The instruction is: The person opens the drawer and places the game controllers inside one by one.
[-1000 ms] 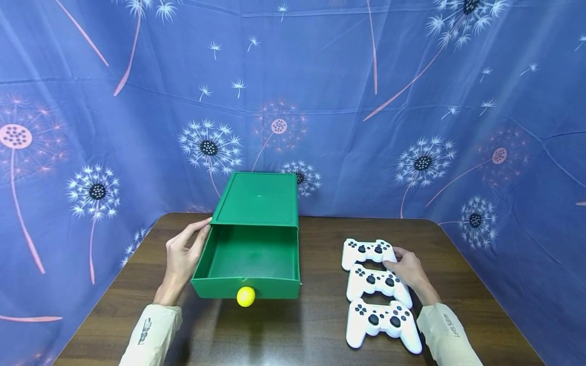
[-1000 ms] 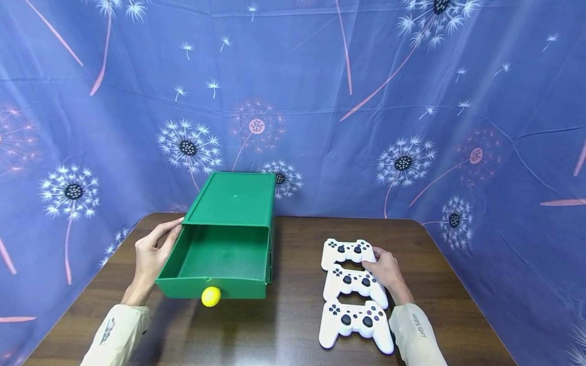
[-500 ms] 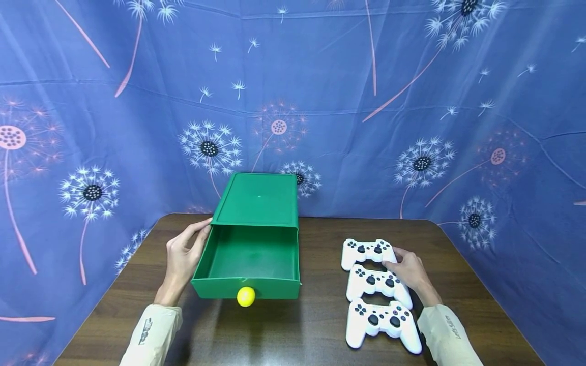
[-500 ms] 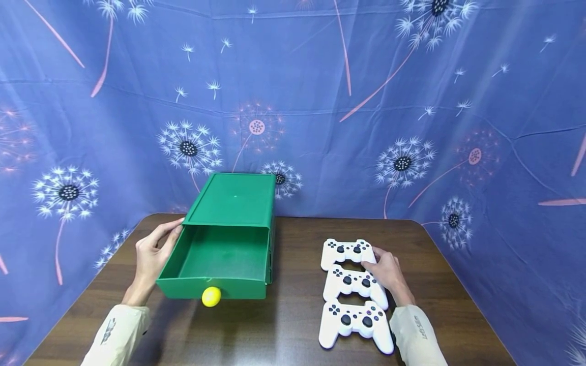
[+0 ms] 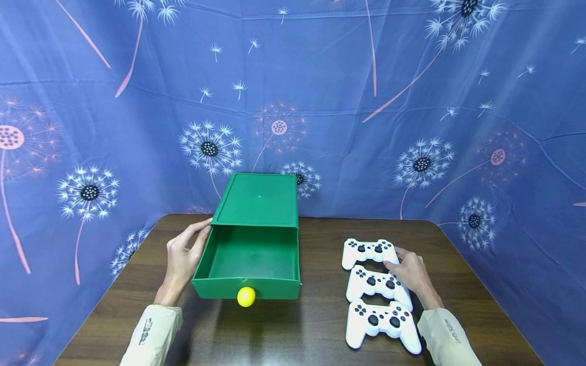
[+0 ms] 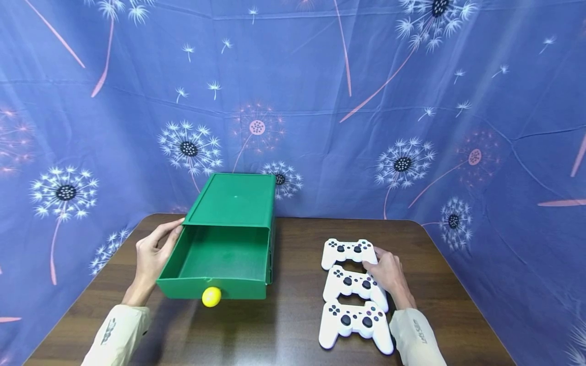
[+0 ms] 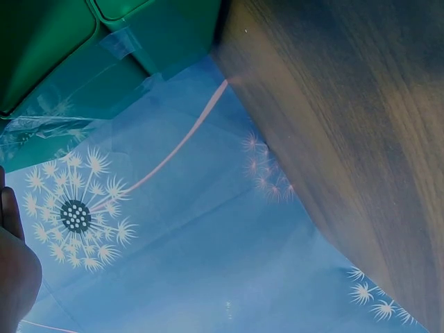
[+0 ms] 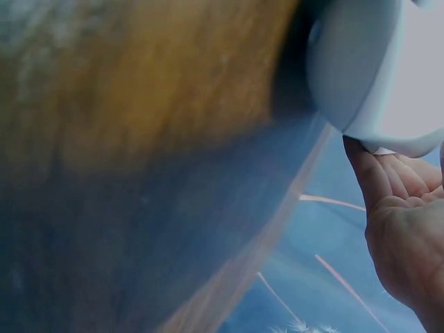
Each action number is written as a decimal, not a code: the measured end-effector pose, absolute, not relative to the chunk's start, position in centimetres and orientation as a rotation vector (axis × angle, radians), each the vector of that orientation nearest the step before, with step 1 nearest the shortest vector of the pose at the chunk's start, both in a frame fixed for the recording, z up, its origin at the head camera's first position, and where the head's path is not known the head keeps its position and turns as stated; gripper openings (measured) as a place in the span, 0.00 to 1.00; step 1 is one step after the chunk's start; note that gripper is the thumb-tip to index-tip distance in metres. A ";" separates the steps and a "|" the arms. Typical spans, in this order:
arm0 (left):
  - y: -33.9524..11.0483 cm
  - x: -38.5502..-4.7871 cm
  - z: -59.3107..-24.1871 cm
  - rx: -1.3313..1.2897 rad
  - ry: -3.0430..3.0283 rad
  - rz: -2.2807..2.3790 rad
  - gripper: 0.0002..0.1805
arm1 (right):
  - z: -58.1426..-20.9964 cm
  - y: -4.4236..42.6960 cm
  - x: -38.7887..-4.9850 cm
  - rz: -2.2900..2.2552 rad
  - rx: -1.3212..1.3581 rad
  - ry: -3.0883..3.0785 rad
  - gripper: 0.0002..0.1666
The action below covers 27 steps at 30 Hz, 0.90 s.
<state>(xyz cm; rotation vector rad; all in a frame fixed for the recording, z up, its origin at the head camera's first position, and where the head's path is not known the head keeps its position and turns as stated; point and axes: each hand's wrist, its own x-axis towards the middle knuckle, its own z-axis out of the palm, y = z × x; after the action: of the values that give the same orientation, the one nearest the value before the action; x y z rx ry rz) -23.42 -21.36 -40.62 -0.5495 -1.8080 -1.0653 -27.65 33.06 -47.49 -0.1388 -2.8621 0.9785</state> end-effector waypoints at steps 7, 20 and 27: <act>-21.3 -23.4 -40.5 -0.555 -1.804 -1.070 0.17 | -47.4 32.9 -27.3 0.931 -0.142 -2.840 0.41; -21.3 -23.5 -40.6 -0.552 -1.792 -1.063 0.18 | -47.1 32.8 -26.4 0.972 -0.216 -2.729 0.40; -21.2 -23.4 -40.5 -0.541 -1.788 -1.054 0.19 | -46.8 32.5 -25.5 1.022 -0.219 -2.666 0.39</act>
<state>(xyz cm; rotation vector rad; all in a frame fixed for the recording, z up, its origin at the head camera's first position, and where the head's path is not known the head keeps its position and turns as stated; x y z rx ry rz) -23.40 -21.15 -40.49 -0.5407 -1.7879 -1.0536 -25.47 32.51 -46.81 -0.2190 -2.6661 1.0219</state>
